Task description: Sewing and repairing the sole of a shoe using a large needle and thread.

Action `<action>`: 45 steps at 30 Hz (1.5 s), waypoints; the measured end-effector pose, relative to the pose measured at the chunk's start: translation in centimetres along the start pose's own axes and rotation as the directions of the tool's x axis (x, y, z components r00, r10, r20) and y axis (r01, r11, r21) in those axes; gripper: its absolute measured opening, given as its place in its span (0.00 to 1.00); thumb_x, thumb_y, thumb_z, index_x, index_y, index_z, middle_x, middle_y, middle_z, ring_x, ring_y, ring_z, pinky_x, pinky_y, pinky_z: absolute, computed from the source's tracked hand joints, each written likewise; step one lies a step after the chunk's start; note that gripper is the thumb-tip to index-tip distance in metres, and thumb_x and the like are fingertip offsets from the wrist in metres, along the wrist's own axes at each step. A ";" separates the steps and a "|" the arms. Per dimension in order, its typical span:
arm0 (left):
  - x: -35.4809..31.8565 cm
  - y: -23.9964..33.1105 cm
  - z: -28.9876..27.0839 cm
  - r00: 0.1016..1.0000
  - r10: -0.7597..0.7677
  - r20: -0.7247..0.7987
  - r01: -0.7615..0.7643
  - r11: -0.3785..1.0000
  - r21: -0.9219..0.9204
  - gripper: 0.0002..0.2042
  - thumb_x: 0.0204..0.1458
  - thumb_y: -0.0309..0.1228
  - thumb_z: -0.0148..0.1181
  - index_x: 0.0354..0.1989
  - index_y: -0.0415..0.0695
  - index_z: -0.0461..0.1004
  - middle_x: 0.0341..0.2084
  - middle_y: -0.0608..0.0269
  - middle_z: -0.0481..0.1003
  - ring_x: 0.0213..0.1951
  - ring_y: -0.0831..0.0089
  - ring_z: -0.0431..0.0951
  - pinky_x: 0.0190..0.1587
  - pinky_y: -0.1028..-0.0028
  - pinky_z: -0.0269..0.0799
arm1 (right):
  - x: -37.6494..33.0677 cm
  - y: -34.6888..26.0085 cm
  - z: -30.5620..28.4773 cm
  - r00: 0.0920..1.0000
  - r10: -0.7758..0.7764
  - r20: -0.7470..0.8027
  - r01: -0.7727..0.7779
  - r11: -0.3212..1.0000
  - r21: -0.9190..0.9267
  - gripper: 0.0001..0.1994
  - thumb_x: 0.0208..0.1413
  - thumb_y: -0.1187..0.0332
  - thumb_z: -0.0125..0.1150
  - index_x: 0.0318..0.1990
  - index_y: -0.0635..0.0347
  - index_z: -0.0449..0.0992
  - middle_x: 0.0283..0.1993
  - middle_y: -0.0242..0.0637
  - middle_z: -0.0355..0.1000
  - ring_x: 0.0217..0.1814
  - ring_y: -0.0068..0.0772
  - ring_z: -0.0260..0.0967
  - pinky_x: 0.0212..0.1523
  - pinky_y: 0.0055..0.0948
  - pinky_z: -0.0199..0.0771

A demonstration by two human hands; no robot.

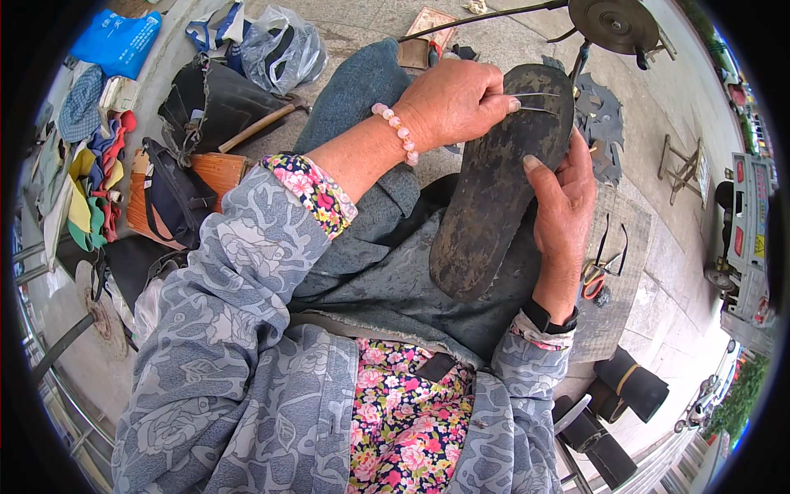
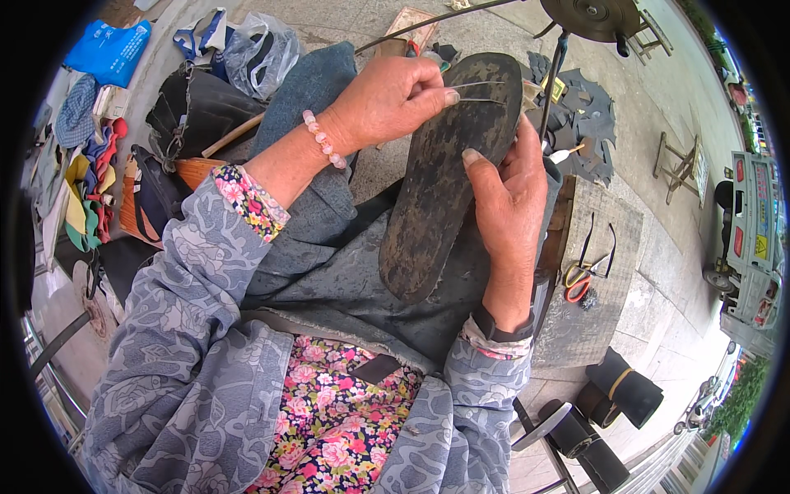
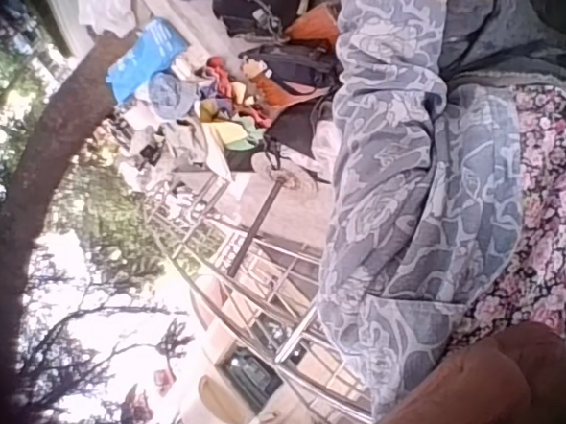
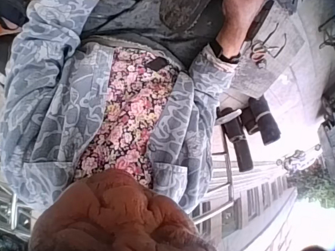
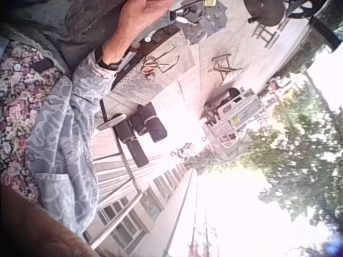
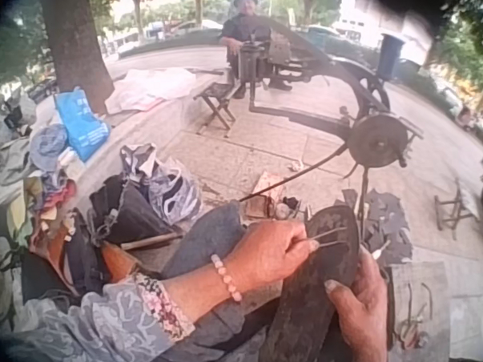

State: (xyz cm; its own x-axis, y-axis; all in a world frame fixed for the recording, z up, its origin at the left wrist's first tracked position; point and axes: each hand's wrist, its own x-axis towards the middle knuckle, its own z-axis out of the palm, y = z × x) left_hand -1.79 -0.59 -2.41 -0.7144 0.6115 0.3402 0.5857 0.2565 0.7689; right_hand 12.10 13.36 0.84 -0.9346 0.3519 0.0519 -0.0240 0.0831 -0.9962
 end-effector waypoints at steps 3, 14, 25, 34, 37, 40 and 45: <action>0.0 0.1 0.0 1.000 -0.004 0.004 0.004 1.000 -0.001 0.16 0.57 0.36 0.63 0.23 0.39 0.71 0.12 0.63 0.69 0.16 0.78 0.65 0.21 0.72 0.62 | 0.0 0.0 -0.1 1.000 0.005 -0.003 -0.005 1.000 -0.010 0.29 0.54 0.80 0.55 0.66 0.72 0.60 0.54 0.45 0.73 0.56 0.30 0.71 0.57 0.29 0.70; 0.1 0.0 0.1 1.000 0.015 0.004 -0.015 1.000 -0.012 0.16 0.57 0.36 0.63 0.22 0.40 0.69 0.12 0.64 0.67 0.17 0.77 0.63 0.22 0.71 0.62 | -0.1 -0.1 -0.1 1.000 0.012 0.001 -0.012 1.000 -0.006 0.30 0.54 0.80 0.54 0.66 0.71 0.59 0.54 0.44 0.73 0.55 0.30 0.72 0.57 0.29 0.70; 0.1 0.0 0.2 1.000 0.022 -0.015 -0.022 1.000 -0.010 0.16 0.57 0.36 0.63 0.21 0.39 0.70 0.11 0.63 0.67 0.16 0.77 0.63 0.21 0.71 0.61 | -0.1 0.1 0.0 1.000 0.002 -0.016 -0.002 1.000 0.005 0.30 0.54 0.79 0.55 0.66 0.71 0.60 0.53 0.44 0.74 0.54 0.29 0.73 0.55 0.28 0.71; 0.1 0.0 0.1 0.999 0.032 -0.025 -0.032 0.999 -0.026 0.16 0.56 0.37 0.64 0.21 0.39 0.71 0.11 0.63 0.67 0.15 0.76 0.64 0.20 0.71 0.61 | 0.0 0.2 0.1 1.000 0.005 -0.005 -0.005 1.000 0.013 0.29 0.54 0.80 0.56 0.65 0.71 0.61 0.53 0.43 0.74 0.54 0.29 0.72 0.56 0.28 0.70; 0.1 0.0 -0.1 0.998 0.048 -0.030 -0.048 0.999 0.004 0.16 0.56 0.37 0.64 0.22 0.39 0.71 0.11 0.63 0.67 0.15 0.77 0.64 0.20 0.72 0.61 | 0.0 0.3 0.1 1.000 0.003 -0.002 -0.003 1.000 0.001 0.29 0.54 0.80 0.56 0.65 0.71 0.61 0.53 0.43 0.74 0.54 0.29 0.72 0.56 0.28 0.70; 0.0 0.1 -0.1 0.998 0.053 -0.041 -0.053 0.999 0.005 0.16 0.56 0.37 0.64 0.22 0.39 0.72 0.11 0.63 0.67 0.15 0.77 0.64 0.20 0.72 0.61 | 0.0 0.3 0.2 1.000 0.000 -0.001 0.000 1.000 0.003 0.29 0.54 0.80 0.56 0.65 0.71 0.61 0.53 0.43 0.74 0.54 0.29 0.72 0.56 0.28 0.69; 0.2 0.2 -0.3 1.000 0.021 -0.016 -0.020 1.000 0.012 0.16 0.55 0.39 0.65 0.22 0.39 0.74 0.13 0.58 0.72 0.18 0.68 0.71 0.23 0.67 0.66 | 0.0 0.3 0.1 1.000 -0.010 0.005 0.010 1.000 0.017 0.29 0.55 0.80 0.56 0.66 0.71 0.61 0.53 0.43 0.74 0.53 0.29 0.72 0.56 0.28 0.69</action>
State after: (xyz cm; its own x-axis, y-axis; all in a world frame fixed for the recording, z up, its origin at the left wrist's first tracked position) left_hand -1.90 -0.61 -2.01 -0.7084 0.6043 0.3647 0.6047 0.2530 0.7552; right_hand 12.06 13.24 0.49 -0.9361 0.3463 0.0615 -0.0393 0.0708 -0.9967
